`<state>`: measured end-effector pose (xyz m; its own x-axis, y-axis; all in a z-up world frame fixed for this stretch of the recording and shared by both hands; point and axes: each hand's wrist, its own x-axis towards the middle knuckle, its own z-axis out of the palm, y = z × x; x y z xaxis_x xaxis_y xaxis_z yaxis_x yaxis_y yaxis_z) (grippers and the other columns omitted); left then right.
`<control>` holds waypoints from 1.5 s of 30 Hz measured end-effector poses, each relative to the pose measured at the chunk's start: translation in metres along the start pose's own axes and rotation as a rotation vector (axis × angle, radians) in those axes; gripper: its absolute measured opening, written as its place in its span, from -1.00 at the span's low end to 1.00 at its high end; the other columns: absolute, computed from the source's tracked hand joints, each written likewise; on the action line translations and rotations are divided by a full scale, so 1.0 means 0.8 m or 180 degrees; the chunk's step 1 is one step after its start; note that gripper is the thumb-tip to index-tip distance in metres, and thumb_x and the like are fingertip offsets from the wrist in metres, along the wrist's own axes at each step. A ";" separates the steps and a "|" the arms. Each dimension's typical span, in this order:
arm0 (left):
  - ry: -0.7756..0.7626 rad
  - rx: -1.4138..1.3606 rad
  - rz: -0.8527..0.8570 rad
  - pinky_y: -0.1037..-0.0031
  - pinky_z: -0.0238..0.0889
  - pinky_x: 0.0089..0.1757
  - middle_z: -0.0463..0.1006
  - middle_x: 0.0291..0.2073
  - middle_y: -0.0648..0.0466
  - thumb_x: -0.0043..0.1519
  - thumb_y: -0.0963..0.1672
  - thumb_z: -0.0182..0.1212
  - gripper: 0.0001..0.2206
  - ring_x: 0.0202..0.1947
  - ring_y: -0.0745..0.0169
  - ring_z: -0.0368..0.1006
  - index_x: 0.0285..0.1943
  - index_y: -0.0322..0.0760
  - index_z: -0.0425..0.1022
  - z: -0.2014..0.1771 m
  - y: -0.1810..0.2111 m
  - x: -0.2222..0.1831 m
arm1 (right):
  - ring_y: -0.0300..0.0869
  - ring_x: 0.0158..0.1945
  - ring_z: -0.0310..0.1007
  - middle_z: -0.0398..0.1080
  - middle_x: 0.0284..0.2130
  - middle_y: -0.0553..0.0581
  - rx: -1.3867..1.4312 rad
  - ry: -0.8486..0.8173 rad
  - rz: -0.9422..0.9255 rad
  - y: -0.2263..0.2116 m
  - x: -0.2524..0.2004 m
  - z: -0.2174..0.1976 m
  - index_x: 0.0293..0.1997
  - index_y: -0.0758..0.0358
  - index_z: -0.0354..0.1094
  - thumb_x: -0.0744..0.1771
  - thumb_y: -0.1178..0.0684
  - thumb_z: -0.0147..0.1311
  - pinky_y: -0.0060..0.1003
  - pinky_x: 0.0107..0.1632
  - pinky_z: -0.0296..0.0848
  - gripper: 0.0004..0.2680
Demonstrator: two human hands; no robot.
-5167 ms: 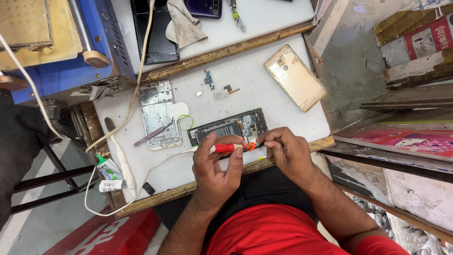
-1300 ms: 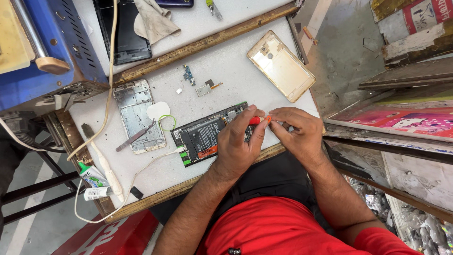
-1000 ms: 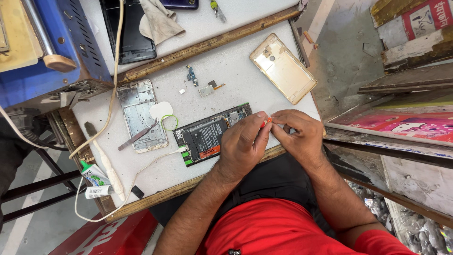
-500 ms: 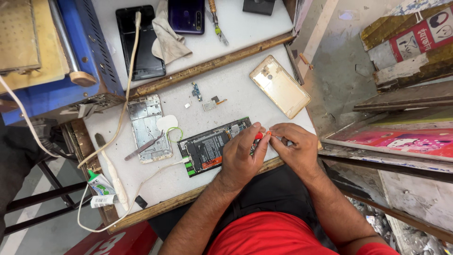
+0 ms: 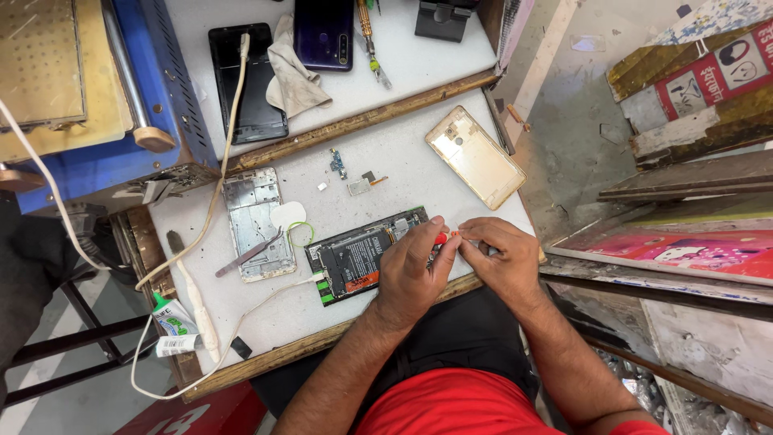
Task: The person works on a disassembled smartphone motherboard, using a red-handled screwdriver to adjust components and connectors. They repeatedly probe and reposition small parts on the board while a second person handles a phone back cover nearby.
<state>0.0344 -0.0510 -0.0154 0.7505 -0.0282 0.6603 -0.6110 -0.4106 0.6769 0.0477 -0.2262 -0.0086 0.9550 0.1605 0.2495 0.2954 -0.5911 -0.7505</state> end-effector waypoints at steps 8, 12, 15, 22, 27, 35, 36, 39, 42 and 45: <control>-0.0034 -0.0054 -0.0106 0.41 0.54 -0.25 0.55 -0.21 -0.06 0.30 -0.26 0.42 -0.41 -0.23 0.09 0.62 0.38 -0.31 0.07 -0.013 0.010 0.011 | -0.36 -0.46 0.47 0.61 -0.17 0.12 0.0086 0.0023 0.0130 -0.027 0.005 -0.001 -0.18 0.27 0.56 0.26 0.22 0.31 -0.48 -0.42 0.44 -0.88; 0.0125 0.0278 0.0075 0.33 0.56 -0.21 0.57 -0.13 -0.15 0.24 -0.27 0.43 -0.39 -0.18 -0.03 0.63 0.35 -0.27 0.06 -0.035 0.013 0.003 | -0.21 -0.26 0.52 0.52 0.01 0.20 0.0023 -0.0226 0.0021 -0.037 0.000 -0.004 0.05 0.29 0.48 0.17 0.15 0.37 -0.33 -0.24 0.48 -0.64; 0.0105 0.0329 0.0095 0.34 0.55 -0.23 0.58 -0.15 -0.11 0.27 -0.28 0.43 -0.38 -0.20 0.03 0.63 0.37 -0.27 0.05 -0.060 0.004 0.004 | 0.03 0.08 0.39 0.46 0.13 0.14 -0.0390 -0.0382 -0.0795 -0.036 0.008 -0.006 0.04 0.18 0.51 0.21 0.13 0.35 -0.12 0.15 0.40 -0.69; -0.0302 0.0293 0.0127 0.40 0.50 -0.28 0.59 -0.19 -0.01 0.27 -0.25 0.44 -0.38 -0.25 0.14 0.62 0.39 -0.24 0.07 -0.069 -0.001 -0.011 | 0.02 0.19 0.30 0.43 0.18 0.04 -0.0625 -0.0815 -0.0744 -0.033 0.009 -0.002 -0.02 0.02 0.58 0.24 0.10 0.30 -0.07 0.26 0.23 -0.77; -0.0382 0.0283 0.0196 0.42 0.51 -0.30 0.59 -0.20 -0.03 0.27 -0.24 0.45 -0.39 -0.28 0.16 0.61 0.38 -0.23 0.09 -0.061 -0.006 -0.012 | 0.02 0.20 0.28 0.43 0.17 0.02 -0.0648 -0.0885 -0.0702 -0.026 0.011 -0.003 -0.03 -0.03 0.60 0.24 0.06 0.33 -0.04 0.26 0.23 -0.77; -0.0362 -0.0053 -0.0177 0.42 0.57 -0.25 0.60 -0.21 -0.07 0.31 -0.25 0.40 -0.39 -0.24 0.13 0.65 0.42 -0.23 0.04 -0.059 -0.017 -0.019 | 0.01 0.20 0.29 0.44 0.14 0.00 -0.0713 -0.0911 -0.0616 -0.024 0.014 0.002 -0.04 -0.09 0.60 0.21 0.03 0.37 -0.05 0.21 0.23 -0.75; -0.0284 -0.0056 -0.0291 0.41 0.56 -0.24 0.60 -0.21 -0.08 0.30 -0.26 0.38 -0.38 -0.24 0.13 0.64 0.43 -0.24 0.03 -0.059 -0.017 -0.020 | 0.01 0.20 0.29 0.44 0.13 -0.01 -0.0707 -0.0930 -0.0596 -0.025 0.014 0.002 -0.05 -0.10 0.59 0.21 0.03 0.37 -0.05 0.20 0.23 -0.75; -0.0118 -0.0087 -0.0541 0.40 0.54 -0.22 0.62 -0.23 -0.09 0.31 -0.28 0.36 -0.37 -0.26 0.13 0.64 0.45 -0.26 0.02 -0.062 -0.016 -0.025 | -0.01 0.19 0.29 0.43 0.14 0.00 -0.0663 -0.0929 -0.0602 -0.024 0.013 0.002 -0.04 -0.10 0.58 0.22 0.04 0.36 -0.04 0.23 0.22 -0.75; -0.0093 -0.0112 -0.0565 0.42 0.55 -0.21 0.62 -0.23 -0.09 0.31 -0.29 0.35 -0.38 -0.25 0.14 0.65 0.46 -0.26 0.02 -0.060 -0.018 -0.025 | -0.01 0.18 0.29 0.43 0.15 -0.01 -0.0621 -0.0950 -0.0551 -0.025 0.013 0.002 -0.01 -0.11 0.59 0.23 0.05 0.35 -0.05 0.22 0.22 -0.75; -0.0068 -0.0097 -0.0634 0.41 0.55 -0.20 0.62 -0.23 -0.08 0.30 -0.29 0.35 -0.38 -0.24 0.15 0.64 0.45 -0.27 0.04 -0.059 -0.017 -0.025 | -0.01 0.17 0.28 0.43 0.16 0.00 -0.0706 -0.0938 -0.0584 -0.026 0.013 0.003 0.01 -0.11 0.59 0.24 0.04 0.34 -0.04 0.22 0.21 -0.75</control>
<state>0.0162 -0.0020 -0.0227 0.8623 0.0313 0.5054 -0.4569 -0.3822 0.8032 0.0519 -0.2104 0.0082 0.8634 0.4795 0.1568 0.4793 -0.6825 -0.5518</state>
